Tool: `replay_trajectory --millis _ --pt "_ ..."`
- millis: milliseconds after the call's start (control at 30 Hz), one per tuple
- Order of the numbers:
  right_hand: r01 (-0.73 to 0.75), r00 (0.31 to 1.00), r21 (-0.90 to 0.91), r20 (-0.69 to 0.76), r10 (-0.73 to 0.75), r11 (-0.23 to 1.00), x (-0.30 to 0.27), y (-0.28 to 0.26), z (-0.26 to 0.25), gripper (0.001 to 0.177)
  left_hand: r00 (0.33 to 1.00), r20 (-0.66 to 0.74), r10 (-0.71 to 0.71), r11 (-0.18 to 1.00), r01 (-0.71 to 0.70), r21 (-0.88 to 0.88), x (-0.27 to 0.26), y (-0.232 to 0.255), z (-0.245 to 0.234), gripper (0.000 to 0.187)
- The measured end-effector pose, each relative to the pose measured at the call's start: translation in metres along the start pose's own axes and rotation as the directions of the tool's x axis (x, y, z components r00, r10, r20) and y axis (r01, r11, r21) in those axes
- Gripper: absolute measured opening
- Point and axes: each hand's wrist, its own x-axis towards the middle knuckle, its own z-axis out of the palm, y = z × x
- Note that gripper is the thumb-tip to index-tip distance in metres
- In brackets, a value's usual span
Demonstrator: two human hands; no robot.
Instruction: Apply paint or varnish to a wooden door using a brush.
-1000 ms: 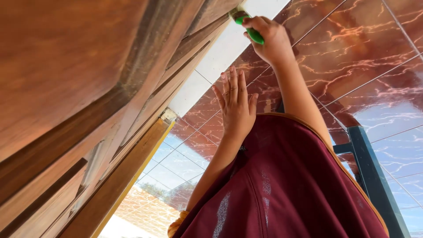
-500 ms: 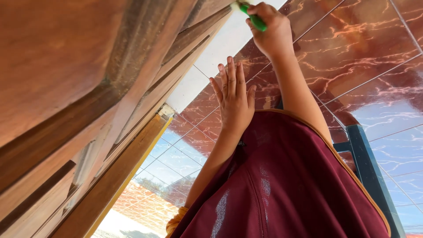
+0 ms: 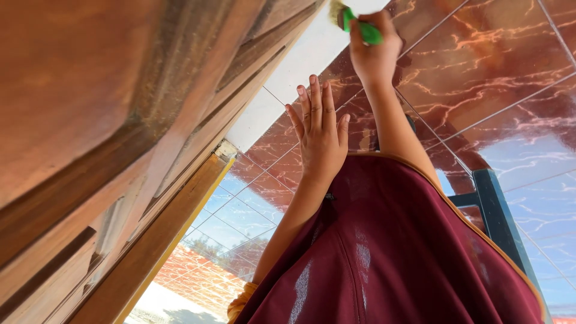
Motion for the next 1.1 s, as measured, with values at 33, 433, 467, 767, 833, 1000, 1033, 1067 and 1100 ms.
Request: replay_trajectory --millis 33,433,467,767,833,1000,1033,1067,1100 --pt "0.005 1.0 0.004 0.0 -0.005 1.0 0.0 0.002 0.002 0.014 1.0 -0.006 -0.001 1.0 0.001 0.002 0.003 -0.003 -0.001 0.07" --pt "-0.261 0.961 0.627 0.097 0.258 0.734 0.004 0.005 0.033 0.01 0.998 -0.044 0.047 0.998 -0.045 0.045 0.013 -0.025 0.02 0.072" --pt "-0.379 0.925 0.484 0.187 0.33 0.789 0.009 0.01 0.027 0.01 0.999 -0.024 0.035 0.998 -0.034 0.048 0.013 -0.024 0.02 0.072" --pt "-0.307 0.929 0.633 0.038 0.368 0.71 -0.002 0.021 0.049 0.016 1.0 -0.014 0.024 0.996 -0.023 0.09 0.004 -0.039 0.041 0.065" --pt "-0.28 0.953 0.631 0.091 0.29 0.723 -0.012 0.027 0.053 0.016 1.0 -0.006 0.019 0.995 -0.018 0.098 0.002 -0.04 0.045 0.065" --pt "-0.369 0.928 0.501 0.16 0.336 0.783 0.006 0.026 0.024 0.013 0.999 -0.031 0.032 0.997 -0.03 0.064 0.0 -0.047 0.041 0.066" --pt "-0.363 0.931 0.504 0.154 0.332 0.784 0.011 0.023 0.023 0.013 0.999 -0.036 0.038 0.997 -0.036 0.067 0.002 -0.046 0.039 0.066" --pt "-0.329 0.934 0.603 0.095 0.344 0.727 0.016 0.022 0.022 0.011 0.999 -0.036 0.03 0.998 -0.028 0.059 0.003 -0.046 0.039 0.066" --pt "-0.294 0.929 0.69 0.044 0.367 0.662 0.014 0.022 0.021 0.009 0.999 -0.027 0.016 0.999 -0.014 0.051 0.0 -0.046 0.041 0.067"
